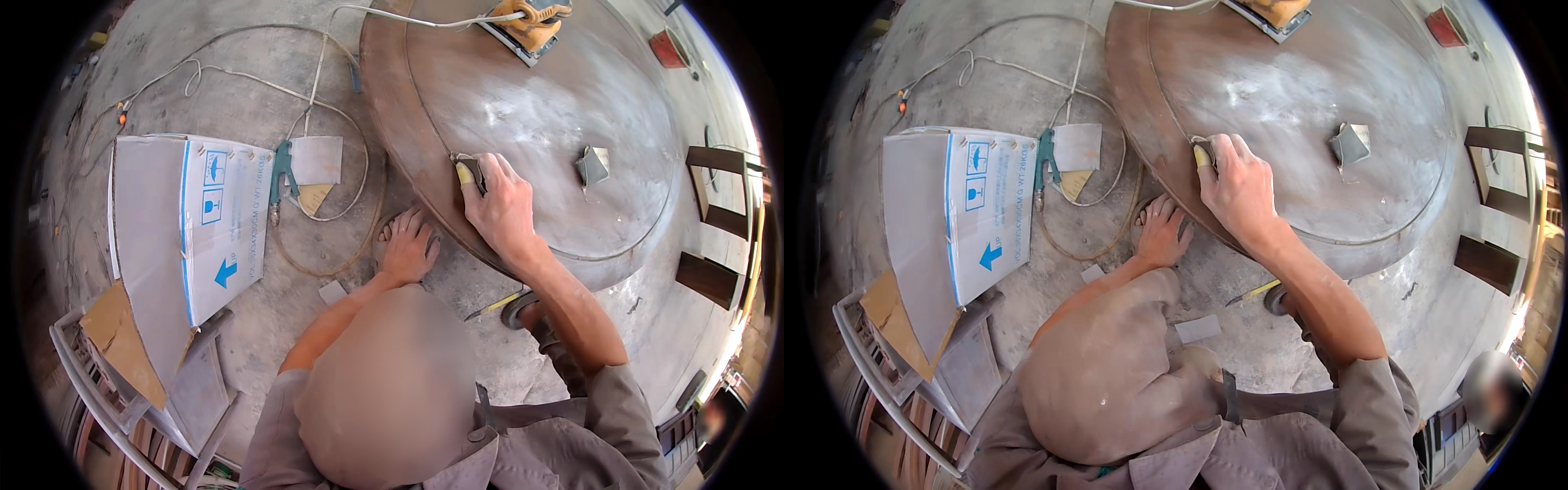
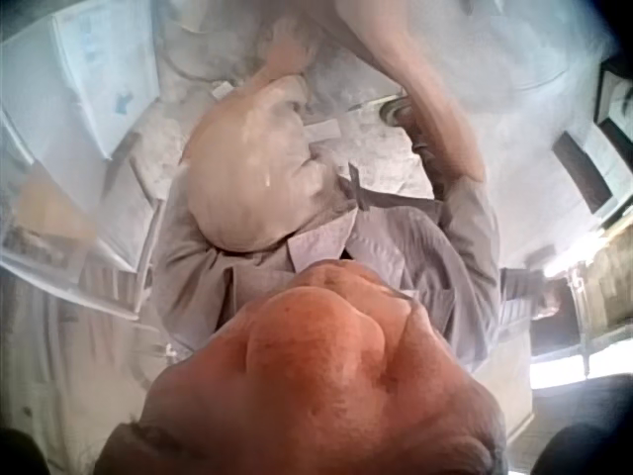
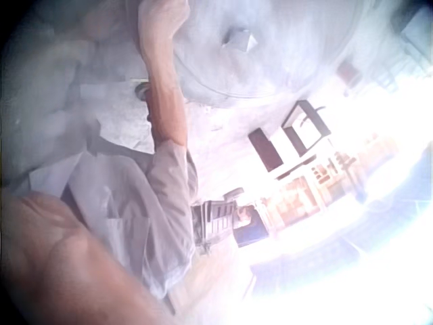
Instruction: The person sits on the floor and repairs a round wooden table by applying glue to a crack in the edge and smoothing it with a putty knife. They also use an electric sander and a sanding block to smooth the table surface and edges.
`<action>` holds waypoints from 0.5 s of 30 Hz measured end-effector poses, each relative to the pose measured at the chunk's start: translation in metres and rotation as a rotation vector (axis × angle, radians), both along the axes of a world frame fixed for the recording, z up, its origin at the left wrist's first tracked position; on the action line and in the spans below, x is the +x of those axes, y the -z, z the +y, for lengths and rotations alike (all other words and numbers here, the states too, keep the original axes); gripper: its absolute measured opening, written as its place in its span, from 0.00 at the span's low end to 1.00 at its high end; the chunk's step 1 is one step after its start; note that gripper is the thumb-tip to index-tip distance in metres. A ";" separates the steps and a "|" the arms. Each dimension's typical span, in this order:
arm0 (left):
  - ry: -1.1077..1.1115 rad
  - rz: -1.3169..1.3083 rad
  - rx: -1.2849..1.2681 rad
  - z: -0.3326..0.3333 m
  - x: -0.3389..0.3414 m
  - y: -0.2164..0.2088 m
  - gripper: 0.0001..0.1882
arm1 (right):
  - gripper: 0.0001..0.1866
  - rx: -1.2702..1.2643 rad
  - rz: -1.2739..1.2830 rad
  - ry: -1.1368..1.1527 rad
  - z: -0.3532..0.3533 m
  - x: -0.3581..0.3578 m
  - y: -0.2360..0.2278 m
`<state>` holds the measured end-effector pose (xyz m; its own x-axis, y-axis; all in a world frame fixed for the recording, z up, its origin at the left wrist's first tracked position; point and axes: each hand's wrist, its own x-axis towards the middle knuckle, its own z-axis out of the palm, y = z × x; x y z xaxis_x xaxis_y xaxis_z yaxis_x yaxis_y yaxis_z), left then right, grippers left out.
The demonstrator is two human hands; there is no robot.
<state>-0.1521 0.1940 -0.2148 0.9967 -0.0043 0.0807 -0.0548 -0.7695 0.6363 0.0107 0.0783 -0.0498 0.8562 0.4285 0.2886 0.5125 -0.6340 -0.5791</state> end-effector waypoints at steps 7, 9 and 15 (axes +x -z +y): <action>0.046 -0.023 -0.029 -0.001 0.003 0.002 0.24 | 0.10 -0.069 -0.078 0.079 0.070 0.076 0.011; 0.031 -0.027 -0.029 0.004 0.000 0.004 0.23 | 0.10 -0.062 -0.027 0.055 0.065 0.059 0.008; 0.060 -0.104 -0.051 0.002 0.007 0.006 0.17 | 0.10 -0.012 -0.119 0.111 0.098 0.119 0.015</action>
